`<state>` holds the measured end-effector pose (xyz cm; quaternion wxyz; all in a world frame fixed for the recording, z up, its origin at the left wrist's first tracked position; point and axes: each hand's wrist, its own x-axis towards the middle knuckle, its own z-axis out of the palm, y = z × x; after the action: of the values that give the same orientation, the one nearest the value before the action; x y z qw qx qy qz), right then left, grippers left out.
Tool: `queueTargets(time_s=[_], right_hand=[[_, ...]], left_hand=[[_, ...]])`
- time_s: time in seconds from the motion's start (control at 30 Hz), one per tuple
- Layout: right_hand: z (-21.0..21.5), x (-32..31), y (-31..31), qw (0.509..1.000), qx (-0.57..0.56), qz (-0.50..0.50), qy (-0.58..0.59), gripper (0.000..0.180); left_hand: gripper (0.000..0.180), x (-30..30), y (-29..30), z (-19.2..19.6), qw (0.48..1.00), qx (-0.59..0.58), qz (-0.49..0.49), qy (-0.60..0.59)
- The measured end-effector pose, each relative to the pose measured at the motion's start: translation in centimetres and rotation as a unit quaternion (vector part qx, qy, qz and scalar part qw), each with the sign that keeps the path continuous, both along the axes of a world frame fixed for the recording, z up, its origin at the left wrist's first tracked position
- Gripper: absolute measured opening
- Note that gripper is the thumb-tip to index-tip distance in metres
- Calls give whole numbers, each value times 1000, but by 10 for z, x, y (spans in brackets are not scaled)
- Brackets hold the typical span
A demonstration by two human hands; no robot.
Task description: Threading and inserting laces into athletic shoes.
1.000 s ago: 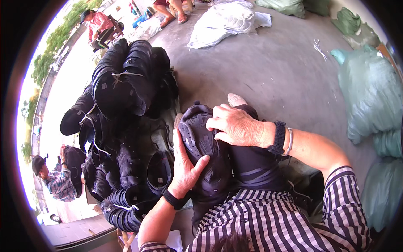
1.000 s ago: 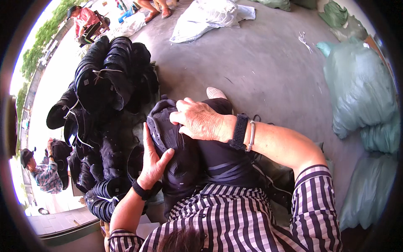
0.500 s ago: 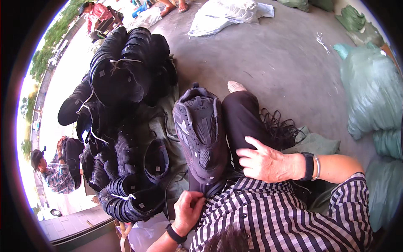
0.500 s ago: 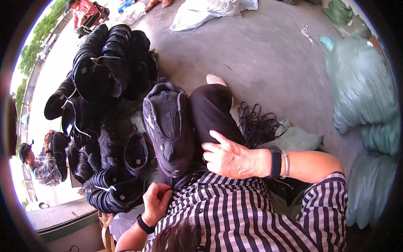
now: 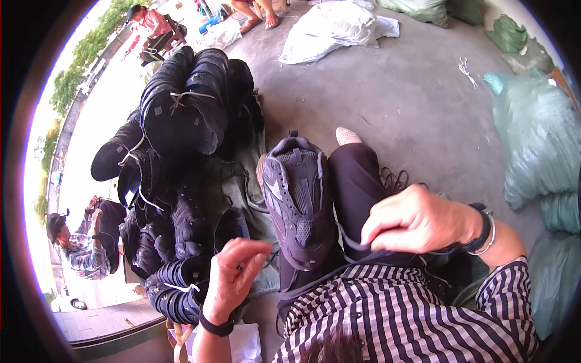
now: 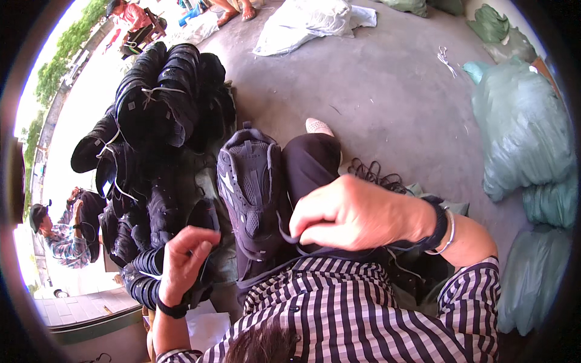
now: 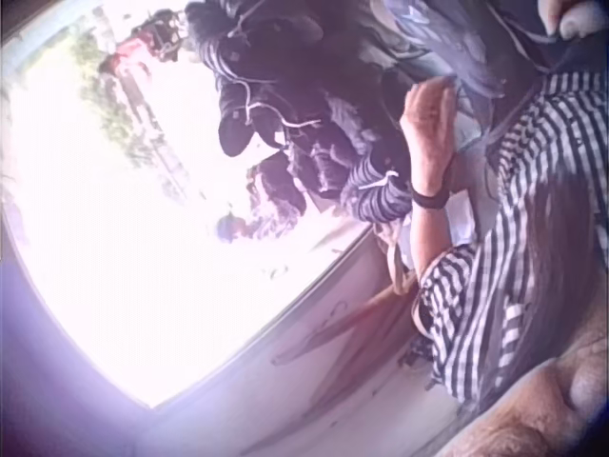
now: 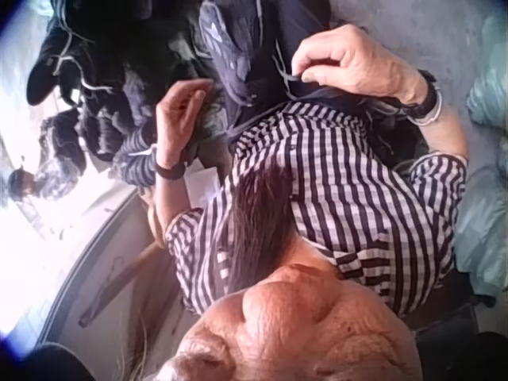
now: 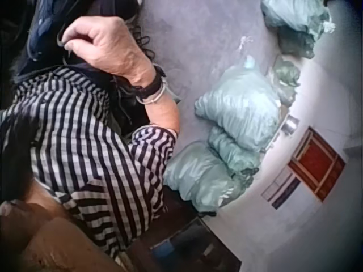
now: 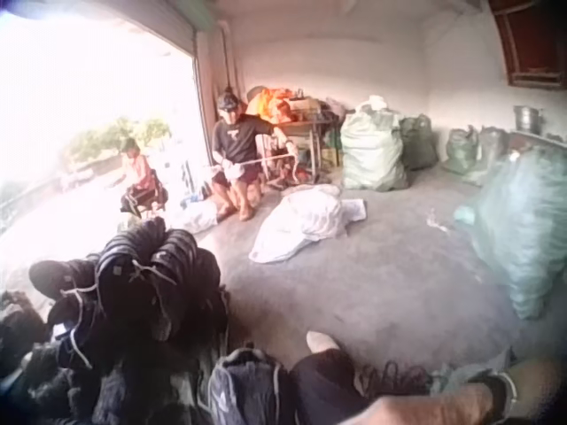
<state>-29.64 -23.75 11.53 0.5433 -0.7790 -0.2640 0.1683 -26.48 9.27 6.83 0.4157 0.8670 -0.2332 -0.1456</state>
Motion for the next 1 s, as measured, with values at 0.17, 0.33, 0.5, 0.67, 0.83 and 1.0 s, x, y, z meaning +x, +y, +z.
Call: queueTargets(time_s=[0.17, 0.33, 0.5, 0.67, 0.83, 1.0], right_hand=[[-24, 10, 25, 993, -44, 10, -110, 9], [-34, 18, 12, 998, -44, -48, 20, 8], [-29, 39, -23, 965, 10, -108, 240, 11], [-34, 59, -73, 907, 287, -211, 226, 12], [-106, 39, -224, 783, 532, -314, 70, 38], [-158, 10, -421, 750, 455, -479, -40, 42]], left_hand=[[47, 6, -80, 5, 973, -147, -180, 14], [17, 6, -92, 6, 974, -43, -51, 217], [7, 38, -74, -30, 997, 6, 54, -60], [16, 73, 21, -64, 945, -109, 304, -43], [25, 98, 105, -134, 841, 97, 503, -171], [26, 72, 181, -186, 762, 18, 646, -50]])
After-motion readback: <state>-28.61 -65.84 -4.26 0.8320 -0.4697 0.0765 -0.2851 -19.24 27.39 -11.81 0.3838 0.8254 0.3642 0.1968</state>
